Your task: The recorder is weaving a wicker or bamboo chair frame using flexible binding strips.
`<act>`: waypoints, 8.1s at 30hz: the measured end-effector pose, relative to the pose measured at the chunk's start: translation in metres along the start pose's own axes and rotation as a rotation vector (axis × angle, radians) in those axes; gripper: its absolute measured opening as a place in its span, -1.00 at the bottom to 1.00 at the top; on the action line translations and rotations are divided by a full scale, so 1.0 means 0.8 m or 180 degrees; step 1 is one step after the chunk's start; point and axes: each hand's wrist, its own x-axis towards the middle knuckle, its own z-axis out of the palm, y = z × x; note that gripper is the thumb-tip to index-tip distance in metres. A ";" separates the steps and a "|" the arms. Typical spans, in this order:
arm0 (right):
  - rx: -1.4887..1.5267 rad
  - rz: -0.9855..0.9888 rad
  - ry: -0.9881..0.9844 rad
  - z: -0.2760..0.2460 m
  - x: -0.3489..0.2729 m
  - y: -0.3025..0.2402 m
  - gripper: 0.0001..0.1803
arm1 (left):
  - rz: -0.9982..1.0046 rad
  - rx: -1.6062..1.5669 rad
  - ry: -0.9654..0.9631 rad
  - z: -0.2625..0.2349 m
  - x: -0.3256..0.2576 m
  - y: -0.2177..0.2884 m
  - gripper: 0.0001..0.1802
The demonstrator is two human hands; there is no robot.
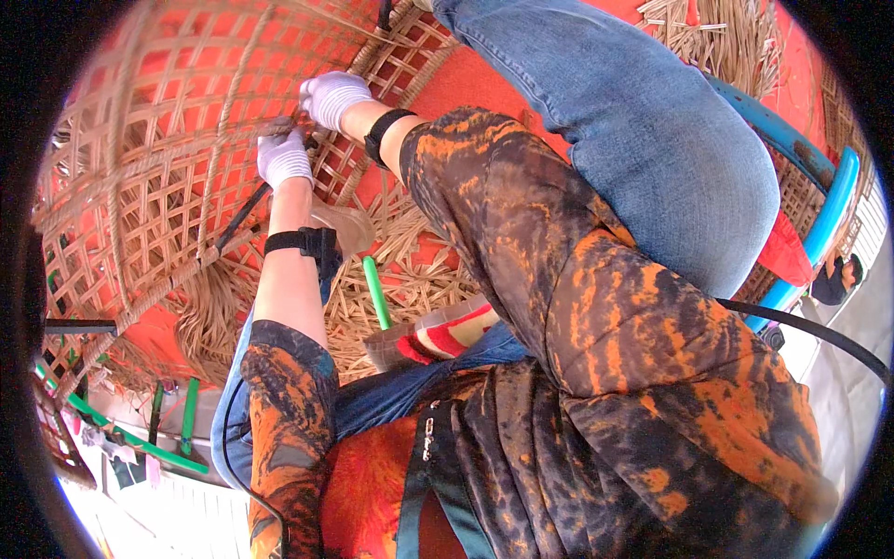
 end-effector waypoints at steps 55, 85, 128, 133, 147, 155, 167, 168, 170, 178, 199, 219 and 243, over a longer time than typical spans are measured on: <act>-0.0309 -0.0145 -0.0925 0.037 -0.031 0.003 -0.67 | -0.0740 0.2046 -0.0682 -0.016 -0.004 0.042 -0.51; -0.0325 0.1091 -0.0385 0.009 0.003 -0.011 -0.57 | 0.0501 0.0798 -0.0417 -0.013 -0.017 0.009 -0.77; -0.0010 -0.0606 0.1054 0.041 -0.058 -0.034 -0.81 | 0.0463 0.2641 -0.0482 -0.027 -0.008 0.012 -0.70; 0.1017 0.0202 0.0763 0.056 -0.046 -0.016 -0.78 | 0.0721 0.1788 -0.0284 -0.020 -0.019 0.018 -0.70; 0.1690 0.0416 -0.0390 0.063 -0.007 0.017 -0.68 | 0.0631 0.1207 0.0031 -0.019 -0.042 0.044 -0.73; 0.0735 0.0582 -0.0972 0.035 -0.015 0.004 -0.63 | -0.0468 0.1279 -0.0362 -0.006 -0.066 0.073 -0.74; 0.1029 0.1015 0.0068 0.042 -0.039 -0.037 -0.47 | -0.0142 0.2861 -0.1479 -0.041 -0.074 0.009 -0.61; 0.1038 0.1000 0.0081 0.041 -0.040 -0.040 -0.47 | -0.0127 0.2867 -0.1461 -0.045 -0.075 0.016 -0.61; 0.0759 0.0978 -0.0440 0.044 -0.042 -0.052 -0.43 | 0.0406 0.3609 -0.1891 -0.058 -0.080 0.027 -0.61; 0.0602 0.0520 -0.0608 0.049 -0.025 -0.016 -0.53 | 0.0311 0.2967 -0.2250 -0.066 -0.059 0.074 -0.66; -0.1581 0.0314 -0.0608 -0.129 0.005 -0.022 -0.53 | -0.0340 0.1037 -0.0229 -0.017 -0.025 0.026 -0.67; -0.0516 -0.0432 -0.0464 0.010 -0.010 0.015 -0.73 | -0.0332 0.0806 -0.0387 -0.013 -0.031 0.039 -0.71; -0.0791 0.0728 -0.0446 0.016 0.000 -0.008 -0.52 | 0.0411 0.2604 -0.0656 -0.022 -0.025 0.047 -0.61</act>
